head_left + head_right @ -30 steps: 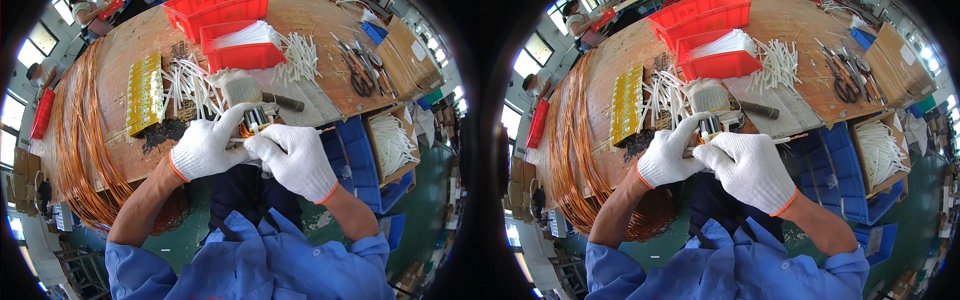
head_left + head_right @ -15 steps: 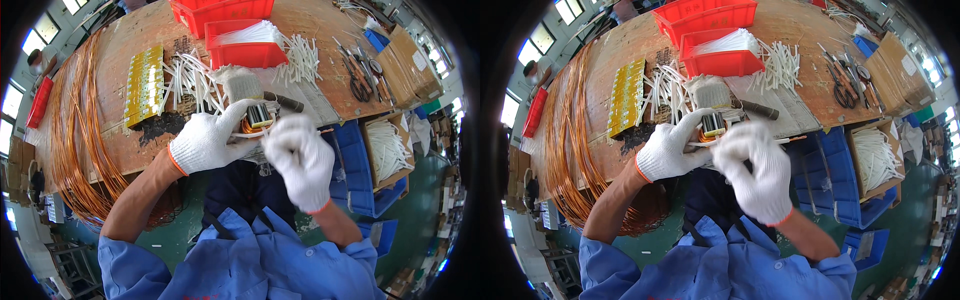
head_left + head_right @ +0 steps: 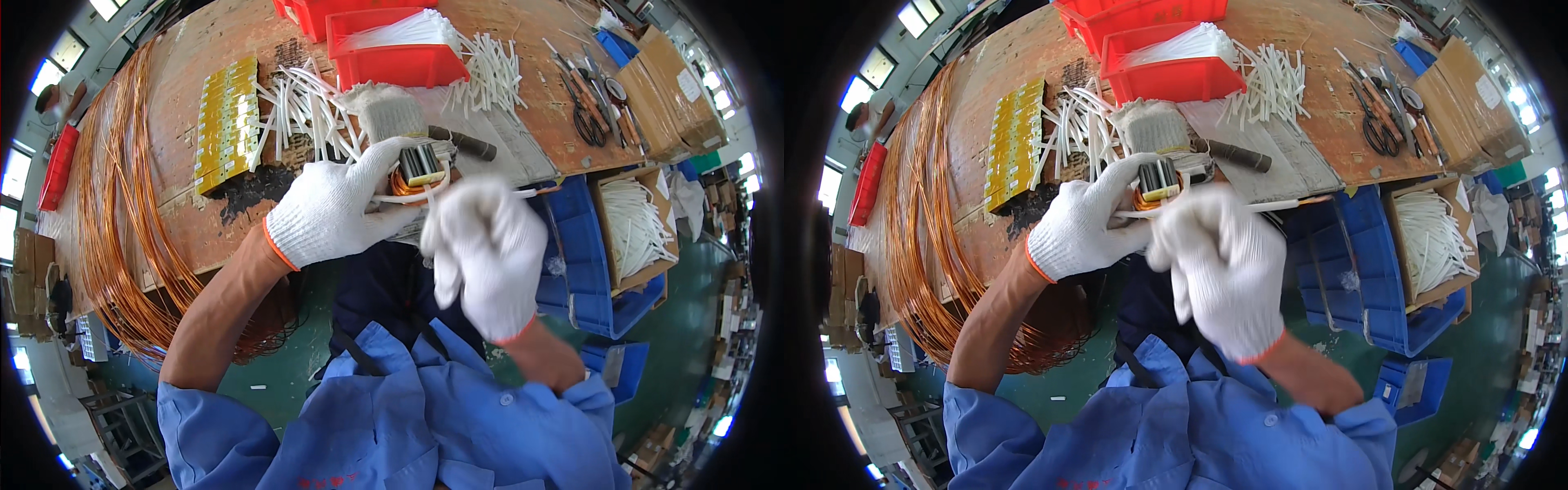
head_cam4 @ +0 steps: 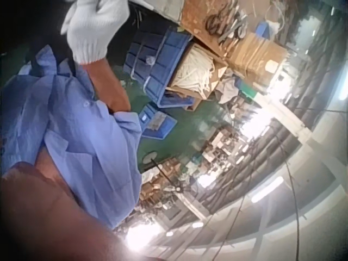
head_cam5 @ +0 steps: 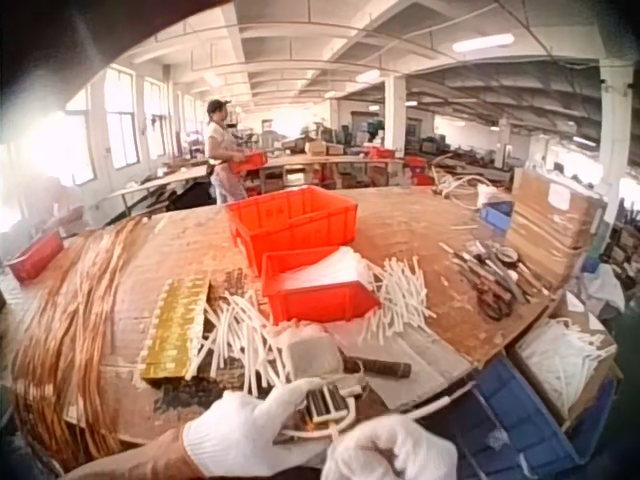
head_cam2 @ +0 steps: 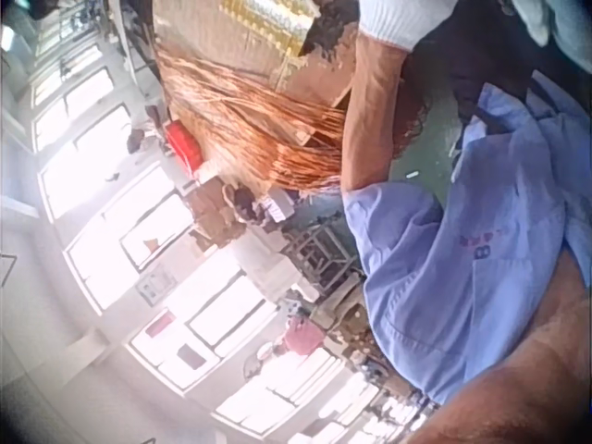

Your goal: Assembling small electrical transformers or coils at a workbench.

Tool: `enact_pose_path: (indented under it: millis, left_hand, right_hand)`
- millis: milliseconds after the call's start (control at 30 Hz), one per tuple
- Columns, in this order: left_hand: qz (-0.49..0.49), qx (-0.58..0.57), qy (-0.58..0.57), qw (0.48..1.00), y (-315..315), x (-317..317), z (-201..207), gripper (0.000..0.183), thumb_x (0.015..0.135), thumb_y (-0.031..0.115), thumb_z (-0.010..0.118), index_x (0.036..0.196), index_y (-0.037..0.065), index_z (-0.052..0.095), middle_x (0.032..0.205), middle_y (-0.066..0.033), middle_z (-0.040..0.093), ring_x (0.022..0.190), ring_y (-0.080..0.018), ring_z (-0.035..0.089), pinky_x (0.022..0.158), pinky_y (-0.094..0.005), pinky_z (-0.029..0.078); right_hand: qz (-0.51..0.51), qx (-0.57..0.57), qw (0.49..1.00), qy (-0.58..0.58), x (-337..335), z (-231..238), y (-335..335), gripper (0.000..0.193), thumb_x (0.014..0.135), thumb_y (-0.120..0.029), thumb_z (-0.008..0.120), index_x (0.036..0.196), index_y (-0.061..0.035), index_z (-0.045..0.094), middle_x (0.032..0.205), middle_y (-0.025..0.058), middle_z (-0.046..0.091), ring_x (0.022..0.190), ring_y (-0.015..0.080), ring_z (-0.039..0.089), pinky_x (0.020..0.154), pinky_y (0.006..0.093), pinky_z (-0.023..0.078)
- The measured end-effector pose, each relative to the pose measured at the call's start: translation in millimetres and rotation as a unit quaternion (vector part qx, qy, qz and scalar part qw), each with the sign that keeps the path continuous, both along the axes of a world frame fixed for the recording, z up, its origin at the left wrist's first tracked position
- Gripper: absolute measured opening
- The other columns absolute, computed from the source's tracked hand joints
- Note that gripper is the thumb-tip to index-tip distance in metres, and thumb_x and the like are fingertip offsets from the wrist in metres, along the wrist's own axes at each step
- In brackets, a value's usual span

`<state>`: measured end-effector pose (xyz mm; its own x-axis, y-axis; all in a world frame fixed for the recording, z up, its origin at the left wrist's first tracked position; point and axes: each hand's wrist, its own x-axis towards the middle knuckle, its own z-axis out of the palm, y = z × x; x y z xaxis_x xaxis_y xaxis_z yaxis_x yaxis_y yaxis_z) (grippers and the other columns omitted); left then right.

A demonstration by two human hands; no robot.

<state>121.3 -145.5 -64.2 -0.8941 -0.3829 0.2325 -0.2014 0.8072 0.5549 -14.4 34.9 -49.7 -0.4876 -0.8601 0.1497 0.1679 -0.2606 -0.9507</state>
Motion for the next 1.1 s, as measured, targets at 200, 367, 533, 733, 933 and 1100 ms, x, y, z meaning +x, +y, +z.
enact_pose_path:
  millis: [200,367,533,733,933,1100]
  left_hand:
    - [-0.019,0.02,0.015,1.0,-2,-6,3,0.075,0.094,0.042,0.086,0.156,0.012,0.054,0.074,-0.0154,0.076,0.069,-0.0387,0.078,0.064,-0.0468,0.065]
    - [0.0,-0.018,0.044,0.999,-7,-1,-9,0.073,0.094,0.043,0.086,0.153,0.01,0.057,0.074,-0.014,0.076,0.069,-0.0371,0.079,0.063,-0.0454,0.064]
    - [-0.013,-0.043,0.018,0.999,-5,-5,7,0.074,0.092,0.033,0.09,0.152,0.004,0.057,0.069,-0.0105,0.064,0.06,-0.0291,0.07,0.06,-0.0389,0.058]
    - [0.004,-0.064,-0.017,0.998,-4,-4,12,0.072,0.094,0.044,0.086,0.147,0.005,0.058,0.07,-0.0183,0.071,0.065,-0.0412,0.076,0.06,-0.0492,0.061]
    - [0.034,-0.047,-0.052,0.997,-2,1,16,0.073,0.09,0.026,0.091,0.153,0.005,0.06,0.078,-0.0144,0.072,0.072,-0.0299,0.078,0.073,-0.0392,0.061]
    - [0.044,0.026,-0.094,0.994,3,-9,34,0.077,0.087,0.031,0.096,0.15,0.003,0.062,0.084,-0.0177,0.076,0.08,-0.0226,0.083,0.076,-0.038,0.063]
  right_hand:
    - [0.013,-0.058,0.998,-0.02,-3,15,-15,0.01,0.113,-0.004,0.062,0.106,0.0006,0.066,0.078,0.0082,0.07,0.05,0.0074,0.06,0.048,0.0245,0.049]
    - [0.04,-0.072,0.988,-0.13,-12,30,-53,0.015,0.112,-0.007,0.064,0.1,0.0015,0.067,0.075,0.0076,0.067,0.05,0.0098,0.059,0.047,0.0274,0.051]
    - [0.087,0.187,0.946,-0.248,31,-74,64,0.012,0.111,-0.008,0.064,0.107,0.003,0.065,0.078,0.0099,0.066,0.053,0.0114,0.06,0.047,0.0307,0.056]
    - [-0.108,0.09,0.964,0.226,24,-50,56,0.031,0.098,-0.002,0.079,0.128,0.0016,0.071,0.101,0.012,0.078,0.069,0.0144,0.074,0.067,0.0301,0.062]
    - [0.015,-0.092,0.953,0.287,-17,-15,-12,0.02,0.1,-0.002,0.074,0.119,-0.0033,0.078,0.096,0.0086,0.076,0.075,0.0197,0.074,0.066,0.0334,0.06]
    - [0.021,0.001,0.989,-0.147,6,-40,13,0.022,0.115,-0.01,0.062,0.107,0.0054,0.074,0.072,0.0013,0.061,0.048,0.0052,0.052,0.044,0.0243,0.045]
